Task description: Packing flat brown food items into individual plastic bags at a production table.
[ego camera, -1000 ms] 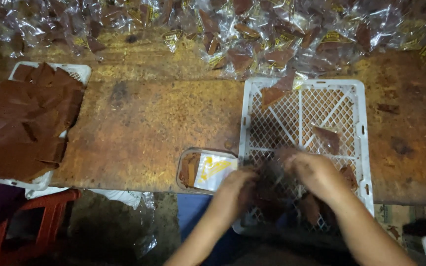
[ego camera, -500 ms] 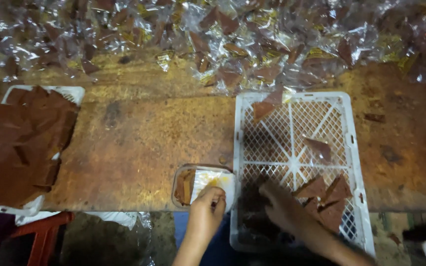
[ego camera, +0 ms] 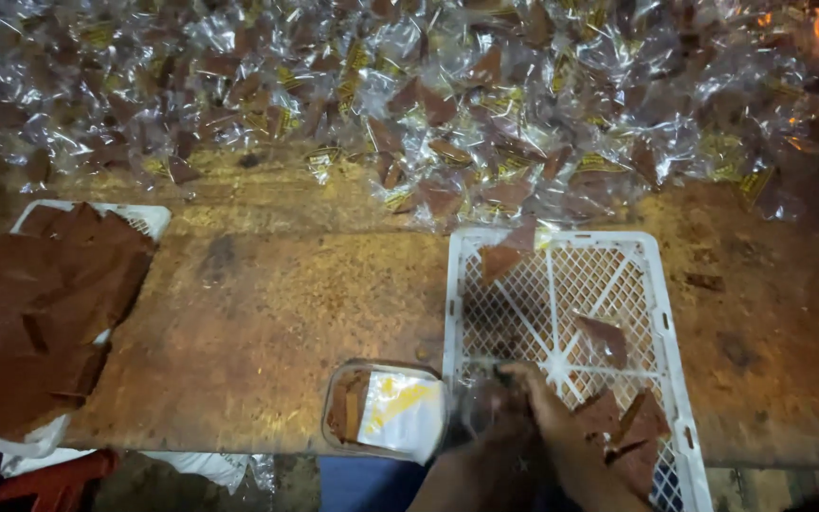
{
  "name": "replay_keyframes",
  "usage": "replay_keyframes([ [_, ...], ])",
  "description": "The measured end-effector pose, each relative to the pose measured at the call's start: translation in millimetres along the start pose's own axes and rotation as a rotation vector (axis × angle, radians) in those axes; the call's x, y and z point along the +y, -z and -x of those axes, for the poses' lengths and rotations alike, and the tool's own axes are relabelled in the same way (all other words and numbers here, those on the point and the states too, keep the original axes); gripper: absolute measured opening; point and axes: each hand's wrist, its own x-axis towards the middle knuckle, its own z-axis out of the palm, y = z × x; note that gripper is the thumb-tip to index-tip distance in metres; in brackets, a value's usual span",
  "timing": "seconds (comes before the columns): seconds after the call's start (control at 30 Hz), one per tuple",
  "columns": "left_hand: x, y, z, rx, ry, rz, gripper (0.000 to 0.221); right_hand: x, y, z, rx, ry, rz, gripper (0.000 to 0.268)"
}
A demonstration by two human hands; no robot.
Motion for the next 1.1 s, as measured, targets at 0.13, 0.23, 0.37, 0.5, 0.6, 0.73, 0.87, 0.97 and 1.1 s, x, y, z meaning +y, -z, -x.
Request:
replay_keyframes([
  [0.13,-56,6,-13,0.186,-0.162,0.066,0.036,-21,39,-15,-0.022,0.08,0.546,0.026],
  [0.23,-114,15,-20,0.263,-0.058,-0.372,0.029,-70,35,26,-0.17,0.621,0.611,0.053],
  [0.37,-86,35,6,-0.035,0.283,-0.41,0.026,-86,27,48,-0.285,0.972,0.544,0.022],
  [0.5,-150,12,5,0.485,0.315,-0.325,0.021,38,58,-28,-0.48,0.645,0.795,0.042],
  [0.6,-165,12,1,0.589,-0.144,-0.235,0.024,35,64,-22,-0.495,0.607,0.851,0.037],
  [0.73,-162,2,1,0.55,0.075,-0.021,0.016,29,73,-8,-0.483,0.54,0.958,0.026],
  [0.87,-134,13,0,0.543,0.233,-0.05,0.014,25,76,-1,-0.423,0.492,1.046,0.017],
  [0.97,-172,1,-13,0.66,-0.171,-0.146,0.027,26,76,2,-0.389,0.458,1.102,0.016],
  [1.1,-199,0,-11,0.536,-0.349,-0.151,0.048,25,61,7,-0.29,0.513,0.771,0.029],
])
